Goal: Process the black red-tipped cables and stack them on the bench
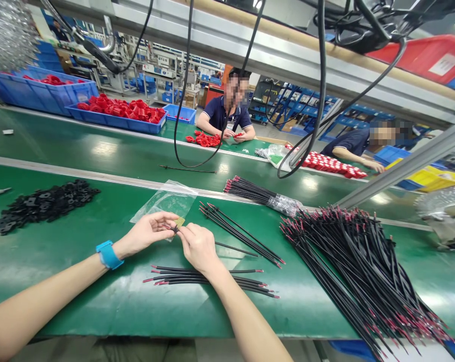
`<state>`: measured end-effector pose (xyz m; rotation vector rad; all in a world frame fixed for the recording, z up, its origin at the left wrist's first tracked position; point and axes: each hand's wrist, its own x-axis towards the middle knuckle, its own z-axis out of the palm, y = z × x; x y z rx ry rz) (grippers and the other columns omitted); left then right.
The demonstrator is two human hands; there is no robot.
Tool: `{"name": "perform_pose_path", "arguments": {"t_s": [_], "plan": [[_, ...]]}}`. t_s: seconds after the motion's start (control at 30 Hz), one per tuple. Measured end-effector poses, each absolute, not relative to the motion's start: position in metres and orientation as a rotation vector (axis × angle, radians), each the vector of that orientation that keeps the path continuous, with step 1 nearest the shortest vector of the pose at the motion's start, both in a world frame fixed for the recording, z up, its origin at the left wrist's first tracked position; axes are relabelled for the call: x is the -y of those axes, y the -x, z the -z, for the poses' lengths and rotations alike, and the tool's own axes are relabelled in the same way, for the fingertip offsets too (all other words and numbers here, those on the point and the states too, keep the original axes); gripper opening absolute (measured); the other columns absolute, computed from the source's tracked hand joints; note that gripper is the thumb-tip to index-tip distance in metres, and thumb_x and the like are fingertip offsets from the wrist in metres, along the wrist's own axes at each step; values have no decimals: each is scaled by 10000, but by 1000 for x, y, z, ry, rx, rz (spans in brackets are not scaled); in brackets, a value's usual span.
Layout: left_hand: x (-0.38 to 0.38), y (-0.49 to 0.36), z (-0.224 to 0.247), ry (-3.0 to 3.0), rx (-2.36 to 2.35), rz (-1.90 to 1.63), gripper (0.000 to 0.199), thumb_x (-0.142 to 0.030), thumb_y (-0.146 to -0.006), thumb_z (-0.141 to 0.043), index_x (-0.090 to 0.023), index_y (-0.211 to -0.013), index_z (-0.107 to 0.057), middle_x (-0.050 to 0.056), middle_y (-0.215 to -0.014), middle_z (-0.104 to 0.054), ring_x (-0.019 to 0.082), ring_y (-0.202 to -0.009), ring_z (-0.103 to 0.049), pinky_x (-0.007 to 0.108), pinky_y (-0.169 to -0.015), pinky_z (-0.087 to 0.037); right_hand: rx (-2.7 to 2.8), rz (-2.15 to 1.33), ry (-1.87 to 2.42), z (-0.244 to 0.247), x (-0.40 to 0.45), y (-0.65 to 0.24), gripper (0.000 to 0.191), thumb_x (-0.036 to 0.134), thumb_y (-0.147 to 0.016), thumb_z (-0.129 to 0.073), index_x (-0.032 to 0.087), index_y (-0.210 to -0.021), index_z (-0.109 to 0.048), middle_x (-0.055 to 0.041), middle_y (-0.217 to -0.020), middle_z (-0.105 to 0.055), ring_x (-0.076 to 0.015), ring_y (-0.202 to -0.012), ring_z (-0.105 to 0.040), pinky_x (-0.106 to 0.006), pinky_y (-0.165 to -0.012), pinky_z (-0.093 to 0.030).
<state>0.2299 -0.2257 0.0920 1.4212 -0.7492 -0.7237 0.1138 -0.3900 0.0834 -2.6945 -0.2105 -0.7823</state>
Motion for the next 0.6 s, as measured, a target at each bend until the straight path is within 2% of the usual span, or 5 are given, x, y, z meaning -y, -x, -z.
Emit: {"name": "perform_pose_path", "arguments": {"t_s": [0.17,0.27,0.47,0.6], "plan": [[223,-224,-94,-1516,928,529,464,-237,-828,-638,-197,-1286,-571,76,-1041,-669,187,-964,-632,353,-944,-495,164,629,2607,-86,389,-113,327,247,-1008,-400,163,-800,-638,-20,-694,-541,-115,-629,-495,-244,-615,-338],[223,-221,-95,-1561,993,459,476,-215,-846,-599,-224,-1319,-553,66,-1045,-674,185,-961,-637,347,-940,-497,156,531,2495,-88,389,-112,327,249,-1011,-409,176,-781,-628,-1,-699,-549,-103,-649,-522,-224,-636,-357],[222,-224,-97,-1573,980,447,538,-251,-841,-616,-224,-1366,-502,72,-1067,-669,193,-957,-638,369,-935,-510,141,561,2605,-89,395,-113,291,273,-1006,-433,185,-867,-673,-17,-759,-602,-108,-679,-552,-228,-643,-372],[217,-244,-97,-1660,915,160,463,-307,-842,-625,-192,-1286,-566,94,-1125,-639,200,-972,-629,352,-927,-508,51,773,2811,-86,422,-117,263,281,-1003,-445,177,-963,-683,-48,-813,-619,-133,-750,-567,-247,-684,-380]]}}
